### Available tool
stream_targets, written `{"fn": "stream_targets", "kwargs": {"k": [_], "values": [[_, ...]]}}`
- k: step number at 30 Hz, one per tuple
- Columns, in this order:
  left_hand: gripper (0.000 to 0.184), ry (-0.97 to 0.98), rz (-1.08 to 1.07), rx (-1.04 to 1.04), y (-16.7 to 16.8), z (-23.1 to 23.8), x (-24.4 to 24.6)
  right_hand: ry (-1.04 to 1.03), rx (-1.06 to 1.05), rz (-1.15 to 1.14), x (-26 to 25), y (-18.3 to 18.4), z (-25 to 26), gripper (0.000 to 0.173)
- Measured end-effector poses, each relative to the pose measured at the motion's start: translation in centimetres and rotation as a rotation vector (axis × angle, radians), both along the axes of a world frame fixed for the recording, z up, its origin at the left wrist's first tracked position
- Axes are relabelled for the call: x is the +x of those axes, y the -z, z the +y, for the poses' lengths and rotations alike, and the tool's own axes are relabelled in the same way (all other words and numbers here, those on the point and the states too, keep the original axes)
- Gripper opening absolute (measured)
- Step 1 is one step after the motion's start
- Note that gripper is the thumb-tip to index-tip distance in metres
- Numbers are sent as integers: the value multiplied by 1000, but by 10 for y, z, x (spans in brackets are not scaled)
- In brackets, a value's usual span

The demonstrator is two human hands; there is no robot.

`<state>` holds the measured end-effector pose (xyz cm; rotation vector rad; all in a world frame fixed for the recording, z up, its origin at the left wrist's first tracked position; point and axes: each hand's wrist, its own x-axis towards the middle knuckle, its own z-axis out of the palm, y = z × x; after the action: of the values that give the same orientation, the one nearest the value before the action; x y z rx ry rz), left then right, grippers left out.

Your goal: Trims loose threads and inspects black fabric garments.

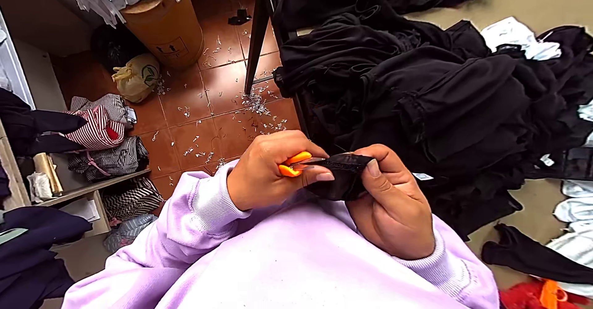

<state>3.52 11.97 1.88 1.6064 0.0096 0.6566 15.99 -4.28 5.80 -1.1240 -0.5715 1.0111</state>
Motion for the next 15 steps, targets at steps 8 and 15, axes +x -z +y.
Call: {"fn": "stream_targets", "kwargs": {"k": [8,15], "values": [[8,-18,40,-341,8,7,-3,-108,96,77,1,5,-5,20],[48,-94,137,104,8,17,-15,-69,201,317,2,4,-5,20]]}}
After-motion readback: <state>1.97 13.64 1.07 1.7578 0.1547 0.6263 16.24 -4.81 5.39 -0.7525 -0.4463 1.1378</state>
